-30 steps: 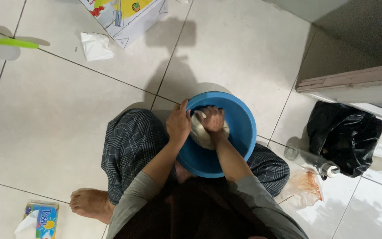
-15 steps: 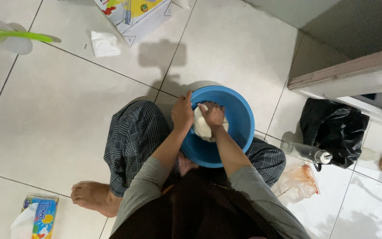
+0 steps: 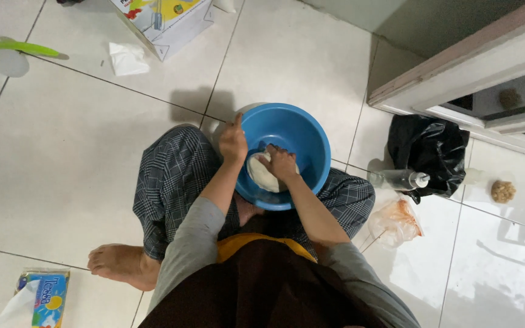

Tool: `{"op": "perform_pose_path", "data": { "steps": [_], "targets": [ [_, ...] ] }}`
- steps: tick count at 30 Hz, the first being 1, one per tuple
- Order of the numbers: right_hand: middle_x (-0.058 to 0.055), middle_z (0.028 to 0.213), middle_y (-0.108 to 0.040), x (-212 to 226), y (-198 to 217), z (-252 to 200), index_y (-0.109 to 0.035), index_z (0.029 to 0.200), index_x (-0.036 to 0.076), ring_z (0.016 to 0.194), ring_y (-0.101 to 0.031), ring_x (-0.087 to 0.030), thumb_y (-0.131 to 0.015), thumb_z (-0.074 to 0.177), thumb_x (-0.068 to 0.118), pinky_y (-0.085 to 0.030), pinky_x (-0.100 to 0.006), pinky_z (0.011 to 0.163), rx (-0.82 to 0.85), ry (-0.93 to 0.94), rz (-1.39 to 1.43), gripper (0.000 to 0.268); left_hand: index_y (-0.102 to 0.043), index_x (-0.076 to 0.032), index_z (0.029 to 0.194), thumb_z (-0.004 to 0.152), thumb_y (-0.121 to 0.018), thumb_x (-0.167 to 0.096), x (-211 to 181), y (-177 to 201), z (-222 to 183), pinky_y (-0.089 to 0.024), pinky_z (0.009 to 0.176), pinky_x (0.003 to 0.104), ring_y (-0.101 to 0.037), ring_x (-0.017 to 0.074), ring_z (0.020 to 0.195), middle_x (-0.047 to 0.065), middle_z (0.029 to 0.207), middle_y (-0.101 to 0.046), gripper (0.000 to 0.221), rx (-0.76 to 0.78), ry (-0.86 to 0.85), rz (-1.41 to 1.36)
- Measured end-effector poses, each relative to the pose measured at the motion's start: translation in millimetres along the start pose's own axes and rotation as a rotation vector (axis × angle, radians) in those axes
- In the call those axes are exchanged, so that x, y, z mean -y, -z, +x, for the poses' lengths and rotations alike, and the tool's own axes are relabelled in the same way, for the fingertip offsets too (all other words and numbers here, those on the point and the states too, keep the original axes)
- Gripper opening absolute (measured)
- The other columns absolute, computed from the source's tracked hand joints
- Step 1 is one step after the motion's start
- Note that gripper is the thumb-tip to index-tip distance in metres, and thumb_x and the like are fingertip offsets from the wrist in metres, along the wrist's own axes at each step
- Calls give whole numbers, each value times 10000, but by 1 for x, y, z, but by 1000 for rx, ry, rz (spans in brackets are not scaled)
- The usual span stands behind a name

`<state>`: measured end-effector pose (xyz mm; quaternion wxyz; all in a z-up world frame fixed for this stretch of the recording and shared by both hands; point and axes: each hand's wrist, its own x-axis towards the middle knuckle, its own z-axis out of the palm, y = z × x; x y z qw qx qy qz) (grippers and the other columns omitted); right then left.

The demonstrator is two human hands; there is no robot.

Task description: Kneading a ball of dough in a blue plastic bowl while sitting on a tiled floor.

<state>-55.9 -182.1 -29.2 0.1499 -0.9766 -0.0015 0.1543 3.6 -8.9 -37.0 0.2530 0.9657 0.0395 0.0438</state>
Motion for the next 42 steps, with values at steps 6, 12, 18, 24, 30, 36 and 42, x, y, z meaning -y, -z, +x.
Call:
{"op": "perform_pose_path", "data": {
  "steps": [6, 12, 18, 24, 30, 36, 42],
  "targets": [
    [-107, 932, -697, 26, 35, -77, -590, 1079, 219, 952, -709, -382, -811, 828, 443, -502, -607, 885, -110, 347, 27, 402, -516, -198, 1444, 963, -647, -124, 11, -11, -5, -545, 524, 390, -645, 235, 604, 83, 909, -655, 505, -198, -89, 139],
    [-52, 838, -768, 10, 25, -85, -787, 874, 231, 738, -715, -271, -966, 621, 311, -497, -329, 696, -191, 167, 606, 319, -638, -212, 1099, 1076, -562, -110, -6, 38, -12, -146, 1362, 528, -603, 107, 1192, -41, 1194, -640, 130, 92, 323, -543],
    [-31, 691, -707, 8, 66, -52, -775, 903, 94, 589, -614, -92, -965, 709, 203, -448, -208, 559, -268, -206, 1213, 293, -590, -266, 1110, 1133, -457, -169, 0, 29, -8, -69, 1387, 455, -551, 41, 1264, -117, 1287, -591, 166, 121, 302, -578],
    [-55, 933, -746, 19, 69, -41, -818, 989, 200, 945, -728, -282, -942, 799, 219, -532, -350, 871, -564, 127, 686, 228, -359, -200, 1573, 1100, -487, -73, -3, 34, -7, -519, 1092, 515, -678, 268, 1139, 160, 1317, -609, 507, 151, 130, -157],
    [-300, 954, -761, 29, 34, -75, -697, 1279, -31, 1005, -686, -539, -669, 892, 3, -483, -631, 986, 23, 393, 471, 389, -306, -192, 1612, 1057, -490, -53, -2, 9, 2, -594, 875, 412, -705, 270, 1011, 171, 1247, -602, 601, 238, 95, -65],
    [-74, 1130, -729, 12, 9, -72, -656, 1325, 236, 1092, -652, -266, -639, 919, 98, -475, -398, 956, 6, 369, -490, 430, -410, -144, 1564, 1017, -527, -38, -5, 16, 0, -620, 755, 421, -730, 276, 899, 178, 1187, -621, 569, 203, 80, -38],
    [70, 929, -777, 28, 48, -34, -797, 958, 304, 1079, -624, -225, -764, 873, 301, -501, -462, 821, -357, 167, -155, 92, -492, -131, 1502, 1030, -526, -52, -4, 10, -2, -640, 639, 392, -726, 224, 753, 146, 1108, -646, 480, 91, 80, -2]
  ]
}}
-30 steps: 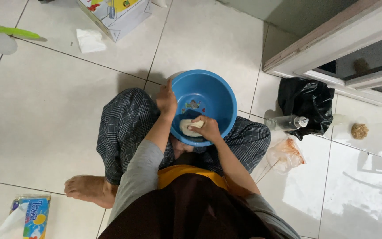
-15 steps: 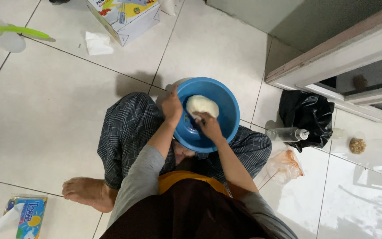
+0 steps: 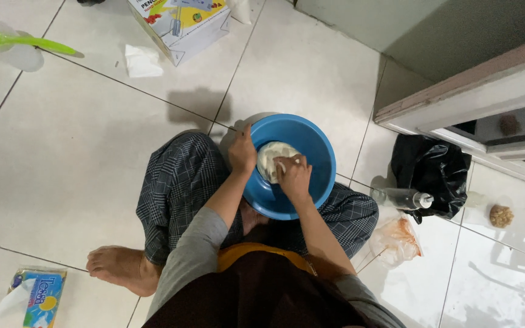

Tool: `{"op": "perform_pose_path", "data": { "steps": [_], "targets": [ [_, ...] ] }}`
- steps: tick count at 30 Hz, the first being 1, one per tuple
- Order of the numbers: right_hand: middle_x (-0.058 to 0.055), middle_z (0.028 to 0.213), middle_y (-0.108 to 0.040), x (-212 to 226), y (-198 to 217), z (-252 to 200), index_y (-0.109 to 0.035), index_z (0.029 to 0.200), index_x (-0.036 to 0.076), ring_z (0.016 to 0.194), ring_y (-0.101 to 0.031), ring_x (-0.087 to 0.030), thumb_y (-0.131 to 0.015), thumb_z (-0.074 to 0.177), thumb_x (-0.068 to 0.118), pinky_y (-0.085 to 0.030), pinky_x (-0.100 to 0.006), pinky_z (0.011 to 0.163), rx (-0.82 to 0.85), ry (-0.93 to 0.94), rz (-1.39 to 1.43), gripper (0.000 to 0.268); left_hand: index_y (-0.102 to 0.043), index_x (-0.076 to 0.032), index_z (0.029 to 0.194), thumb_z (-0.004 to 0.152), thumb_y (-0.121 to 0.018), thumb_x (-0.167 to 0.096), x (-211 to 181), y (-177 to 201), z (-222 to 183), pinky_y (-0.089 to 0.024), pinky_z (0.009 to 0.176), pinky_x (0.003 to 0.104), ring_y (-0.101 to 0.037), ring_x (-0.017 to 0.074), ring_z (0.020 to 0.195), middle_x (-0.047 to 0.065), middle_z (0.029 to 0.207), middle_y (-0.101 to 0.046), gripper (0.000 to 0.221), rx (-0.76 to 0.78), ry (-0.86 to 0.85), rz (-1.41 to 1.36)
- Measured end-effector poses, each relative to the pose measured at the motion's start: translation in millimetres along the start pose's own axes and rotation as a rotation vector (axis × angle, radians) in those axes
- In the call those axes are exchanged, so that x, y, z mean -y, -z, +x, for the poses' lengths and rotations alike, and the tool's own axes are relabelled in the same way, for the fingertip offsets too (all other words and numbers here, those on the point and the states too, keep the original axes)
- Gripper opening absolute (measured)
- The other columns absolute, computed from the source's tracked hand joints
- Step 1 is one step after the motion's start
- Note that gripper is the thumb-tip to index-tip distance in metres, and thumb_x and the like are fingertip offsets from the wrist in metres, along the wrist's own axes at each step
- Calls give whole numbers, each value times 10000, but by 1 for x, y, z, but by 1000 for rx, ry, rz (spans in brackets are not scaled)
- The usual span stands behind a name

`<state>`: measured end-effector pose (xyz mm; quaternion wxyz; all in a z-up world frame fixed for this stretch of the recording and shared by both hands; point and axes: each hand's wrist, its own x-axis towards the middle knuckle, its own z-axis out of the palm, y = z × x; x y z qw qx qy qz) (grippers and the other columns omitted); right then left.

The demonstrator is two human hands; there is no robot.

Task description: Kneading a ball of dough in a blue plastic bowl while sitting on a tiled floor.

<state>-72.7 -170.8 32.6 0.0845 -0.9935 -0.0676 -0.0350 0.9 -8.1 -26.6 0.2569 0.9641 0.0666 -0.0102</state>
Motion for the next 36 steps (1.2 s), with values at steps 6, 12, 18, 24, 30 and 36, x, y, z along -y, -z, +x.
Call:
{"op": "perform_pose_path", "data": {
  "steps": [6, 12, 18, 24, 30, 36],
  "targets": [
    [-161, 1207, -677, -56, -77, 67, -661, 1321, 177, 1113, -661, -428, -626, 1042, 396, -582, -624, 822, 66, -175, 279, 356, -507, -112, 1485, 979, -586, -31, -6, 18, -6, -643, 642, 412, -733, 268, 765, 141, 1059, -638, 519, -12, -46, -13],
    [-100, 1106, -767, -56, -101, 72, -733, 1226, 237, 1080, -727, -358, -469, 1002, 675, -584, -548, 879, 345, -440, 211, 559, -528, -83, 1461, 972, -568, -20, -2, 11, -2, -644, 623, 409, -730, 283, 756, 142, 1019, -635, 495, -43, -60, -23],
    [-177, 923, -786, -43, -55, 43, -794, 976, 96, 958, -764, -401, -314, 1020, 762, -587, -508, 796, 280, -302, 95, 822, -513, -87, 1460, 921, -666, 2, -5, 13, -4, -649, 668, 438, -736, 287, 777, 143, 1015, -642, 568, -24, -52, -7],
    [-134, 779, -713, 3, -42, -24, -730, 800, 158, 856, -710, -397, -647, 876, 693, -555, -579, 742, -17, -59, 189, 547, -534, -111, 1439, 920, -694, -43, -4, 13, -4, -640, 634, 406, -733, 254, 747, 109, 996, -641, 547, -47, -45, 14],
    [-229, 1370, -511, 29, -25, -55, -496, 1394, 263, 1272, -569, -494, -506, 1027, 524, -358, -856, 902, 145, 52, 187, 450, -537, -100, 1428, 903, -711, -30, -7, 23, -7, -645, 651, 386, -743, 238, 774, 114, 984, -651, 557, -50, -67, 46],
    [-183, 1191, -697, 41, -10, -40, -674, 1254, 136, 1110, -690, -441, -512, 932, 725, -441, -836, 792, 156, 85, 56, 691, -540, -89, 1426, 913, -662, 1, -6, 16, -5, -644, 655, 414, -738, 260, 772, 136, 1008, -656, 534, -21, -43, -11]
  ]
}}
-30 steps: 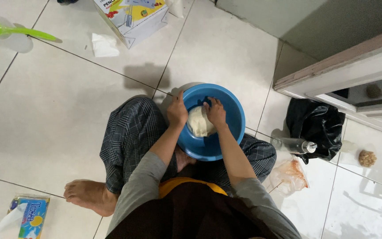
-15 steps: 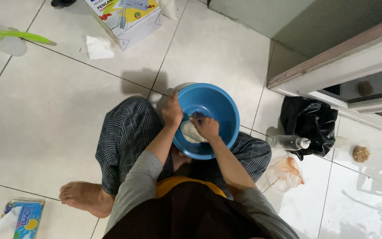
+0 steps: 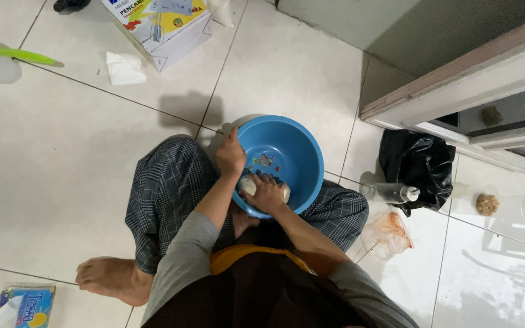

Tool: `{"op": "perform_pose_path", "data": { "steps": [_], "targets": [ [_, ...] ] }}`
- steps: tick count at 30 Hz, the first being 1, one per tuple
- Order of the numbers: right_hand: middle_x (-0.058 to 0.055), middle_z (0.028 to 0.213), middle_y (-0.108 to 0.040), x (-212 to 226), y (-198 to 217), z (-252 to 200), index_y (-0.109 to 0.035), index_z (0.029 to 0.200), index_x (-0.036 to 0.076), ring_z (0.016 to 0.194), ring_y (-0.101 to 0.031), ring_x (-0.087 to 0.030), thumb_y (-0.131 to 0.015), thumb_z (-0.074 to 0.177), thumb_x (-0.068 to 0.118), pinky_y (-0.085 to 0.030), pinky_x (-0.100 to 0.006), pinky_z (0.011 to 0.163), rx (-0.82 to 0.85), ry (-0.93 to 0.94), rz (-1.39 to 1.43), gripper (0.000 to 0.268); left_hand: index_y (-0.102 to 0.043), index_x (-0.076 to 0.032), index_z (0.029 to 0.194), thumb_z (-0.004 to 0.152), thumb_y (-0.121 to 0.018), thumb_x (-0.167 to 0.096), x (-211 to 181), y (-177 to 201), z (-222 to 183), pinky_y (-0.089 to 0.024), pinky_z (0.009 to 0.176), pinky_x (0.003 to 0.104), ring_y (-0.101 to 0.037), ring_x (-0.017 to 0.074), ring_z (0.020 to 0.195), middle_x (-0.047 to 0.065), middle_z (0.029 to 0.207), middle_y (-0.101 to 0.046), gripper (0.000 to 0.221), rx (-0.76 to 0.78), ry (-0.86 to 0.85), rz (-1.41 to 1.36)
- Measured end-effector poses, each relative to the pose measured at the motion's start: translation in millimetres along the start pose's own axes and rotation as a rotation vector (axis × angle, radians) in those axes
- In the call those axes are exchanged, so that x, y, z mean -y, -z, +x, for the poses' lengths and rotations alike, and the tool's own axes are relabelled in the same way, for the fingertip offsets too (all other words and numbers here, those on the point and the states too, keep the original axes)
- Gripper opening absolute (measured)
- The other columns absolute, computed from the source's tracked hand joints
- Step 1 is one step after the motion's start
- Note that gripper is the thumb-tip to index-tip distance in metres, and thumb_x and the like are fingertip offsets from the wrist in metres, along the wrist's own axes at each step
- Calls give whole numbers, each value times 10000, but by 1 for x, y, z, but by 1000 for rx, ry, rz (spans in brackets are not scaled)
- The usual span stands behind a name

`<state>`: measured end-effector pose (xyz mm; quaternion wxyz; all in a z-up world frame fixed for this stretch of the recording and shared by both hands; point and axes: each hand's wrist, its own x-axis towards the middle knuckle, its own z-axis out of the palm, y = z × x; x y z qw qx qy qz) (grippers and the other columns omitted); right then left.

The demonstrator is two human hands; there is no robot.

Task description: Kneading a ball of dough in a blue plastic bowl while sitting on a tiled floor.

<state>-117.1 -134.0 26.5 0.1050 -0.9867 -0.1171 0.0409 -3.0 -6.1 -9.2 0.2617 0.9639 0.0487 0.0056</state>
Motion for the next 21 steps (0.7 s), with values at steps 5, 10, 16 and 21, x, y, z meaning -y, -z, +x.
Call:
{"op": "perform_pose_path", "data": {
  "steps": [5, 10, 16, 21],
  "targets": [
    [-93, 1191, -601, -6, -16, 16, -561, 1361, 271, 1117, -653, -384, -601, 819, 666, -478, -711, 842, 260, -179, 2, 672, -558, -73, 1407, 957, -652, -31, -1, 3, 0, -623, 545, 347, -713, 217, 679, 134, 994, -660, 462, -39, -21, 5],
    [-91, 1153, -584, -30, -64, 30, -572, 1319, 290, 1090, -652, -374, -551, 797, 762, -491, -637, 829, 254, -170, -27, 704, -524, -34, 1416, 969, -623, -20, -3, 12, -2, -634, 578, 420, -733, 287, 756, 180, 1071, -644, 458, -8, -45, -92],
    [-89, 1147, -646, -28, -50, 41, -608, 1244, 311, 1092, -686, -378, -559, 849, 690, -466, -662, 931, 102, -121, -25, 549, -486, -40, 1445, 1000, -594, -102, -4, 17, 2, -668, 651, 468, -747, 329, 845, 173, 1126, -626, 462, 110, -3, -102],
    [-122, 1234, -662, -36, -47, 58, -612, 1225, 267, 1217, -650, -397, -547, 914, 654, -461, -663, 960, 133, -117, 109, 501, -483, -84, 1453, 996, -606, -163, -8, 21, 5, -679, 695, 453, -759, 314, 909, 135, 1134, -630, 480, 171, 40, -27]
  ]
}}
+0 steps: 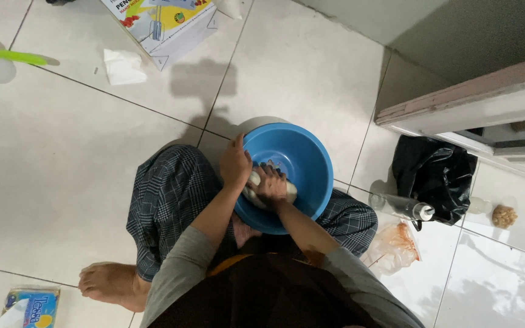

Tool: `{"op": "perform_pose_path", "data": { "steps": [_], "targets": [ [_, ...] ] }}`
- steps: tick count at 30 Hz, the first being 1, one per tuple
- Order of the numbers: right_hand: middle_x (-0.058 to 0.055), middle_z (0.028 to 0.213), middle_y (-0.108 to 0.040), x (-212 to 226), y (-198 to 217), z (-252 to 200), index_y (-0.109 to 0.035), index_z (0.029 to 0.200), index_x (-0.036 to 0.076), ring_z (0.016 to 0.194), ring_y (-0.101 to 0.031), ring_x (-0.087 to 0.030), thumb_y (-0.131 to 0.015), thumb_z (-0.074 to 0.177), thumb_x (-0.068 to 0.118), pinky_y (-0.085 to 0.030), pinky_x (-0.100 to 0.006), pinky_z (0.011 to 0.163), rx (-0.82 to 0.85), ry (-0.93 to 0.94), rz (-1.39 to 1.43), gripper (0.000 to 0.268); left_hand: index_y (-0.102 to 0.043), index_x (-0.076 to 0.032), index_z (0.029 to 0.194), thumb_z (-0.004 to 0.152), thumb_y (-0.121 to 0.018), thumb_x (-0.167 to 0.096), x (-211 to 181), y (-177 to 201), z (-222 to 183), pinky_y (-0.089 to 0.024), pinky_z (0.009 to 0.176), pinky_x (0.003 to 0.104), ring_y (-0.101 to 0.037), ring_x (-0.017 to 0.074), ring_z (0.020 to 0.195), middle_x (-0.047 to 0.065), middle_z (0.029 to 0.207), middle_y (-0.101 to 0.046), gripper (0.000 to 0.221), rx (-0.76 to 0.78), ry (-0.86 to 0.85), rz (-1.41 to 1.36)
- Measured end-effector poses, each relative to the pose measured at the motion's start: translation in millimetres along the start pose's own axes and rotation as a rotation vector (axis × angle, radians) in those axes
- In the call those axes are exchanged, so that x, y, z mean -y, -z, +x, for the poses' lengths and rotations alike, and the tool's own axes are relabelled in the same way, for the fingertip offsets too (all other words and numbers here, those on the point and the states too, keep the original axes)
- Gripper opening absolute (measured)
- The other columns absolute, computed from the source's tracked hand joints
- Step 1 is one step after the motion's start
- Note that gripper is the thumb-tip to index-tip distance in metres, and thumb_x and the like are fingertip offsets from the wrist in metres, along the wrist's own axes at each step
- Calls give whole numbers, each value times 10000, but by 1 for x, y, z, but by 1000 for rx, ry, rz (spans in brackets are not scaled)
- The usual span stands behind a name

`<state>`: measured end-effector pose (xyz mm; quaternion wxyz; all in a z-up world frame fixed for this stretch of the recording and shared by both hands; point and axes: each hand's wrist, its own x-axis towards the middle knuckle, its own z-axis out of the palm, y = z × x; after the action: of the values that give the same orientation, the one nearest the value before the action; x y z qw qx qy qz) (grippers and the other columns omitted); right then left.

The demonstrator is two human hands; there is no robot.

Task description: Kneading a ball of dough in a blue plastic bowl while sitting on a tiled floor.

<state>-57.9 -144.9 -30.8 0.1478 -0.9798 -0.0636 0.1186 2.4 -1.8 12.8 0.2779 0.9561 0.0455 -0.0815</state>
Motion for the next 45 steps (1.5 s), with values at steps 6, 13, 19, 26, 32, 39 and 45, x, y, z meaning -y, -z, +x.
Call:
{"op": "perform_pose_path", "data": {
  "steps": [6, 13, 19, 26, 32, 39, 45],
  "targets": [
    [-103, 1058, -694, -9, -6, 15, -689, 1111, 209, 1062, -708, -357, -524, 975, 615, -509, -559, 913, -153, 79, -36, 459, -472, -95, 1470, 1009, -603, -185, -6, -1, -2, -665, 730, 509, -759, 356, 943, 151, 1115, -646, 488, 17, 6, 9],
    [-81, 977, -721, -32, -24, 44, -723, 1004, 166, 949, -724, -293, -540, 965, 649, -539, -483, 811, -352, 209, -88, 517, -479, -97, 1479, 1011, -618, -206, -13, 15, -1, -667, 755, 499, -752, 356, 970, 167, 1131, -652, 500, 62, 21, -15],
    [-82, 1017, -662, -43, -30, 61, -723, 960, 173, 963, -668, -313, -594, 910, 648, -510, -485, 839, -405, 215, -62, 494, -477, -110, 1483, 1025, -586, -212, -18, 20, -1, -652, 786, 486, -739, 351, 967, 169, 1119, -643, 482, 76, 59, -72],
    [-58, 1093, -558, -55, -35, 82, -633, 1126, 248, 1001, -610, -296, -519, 886, 779, -449, -480, 889, -502, 167, 12, 593, -473, -131, 1488, 1029, -586, -220, -19, 23, 2, -641, 786, 487, -737, 349, 943, 162, 1103, -641, 481, 70, 65, -114],
    [-68, 1063, -491, -53, -26, 83, -578, 1085, 242, 1021, -567, -338, -477, 900, 684, -442, -530, 890, -377, 141, 21, 490, -478, -122, 1473, 1038, -548, -199, -19, 23, 3, -647, 762, 451, -737, 317, 920, 150, 1074, -637, 447, 61, 46, -91],
    [-114, 1197, -476, -34, 5, 67, -617, 1157, 275, 1079, -612, -386, -471, 1012, 587, -487, -553, 946, -195, 86, 81, 374, -480, -134, 1466, 1040, -524, -130, -9, -1, 6, -667, 763, 458, -751, 307, 919, 140, 1056, -658, 428, -16, 32, -26],
    [-152, 1436, -456, -48, -23, 55, -599, 1262, 416, 1377, -486, -417, -385, 1043, 713, -357, -649, 1117, 25, -47, 141, 427, -486, -74, 1487, 997, -613, -91, 4, -17, 2, -657, 718, 436, -754, 308, 909, 172, 1100, -649, 506, -56, -59, 80]
  ]
}}
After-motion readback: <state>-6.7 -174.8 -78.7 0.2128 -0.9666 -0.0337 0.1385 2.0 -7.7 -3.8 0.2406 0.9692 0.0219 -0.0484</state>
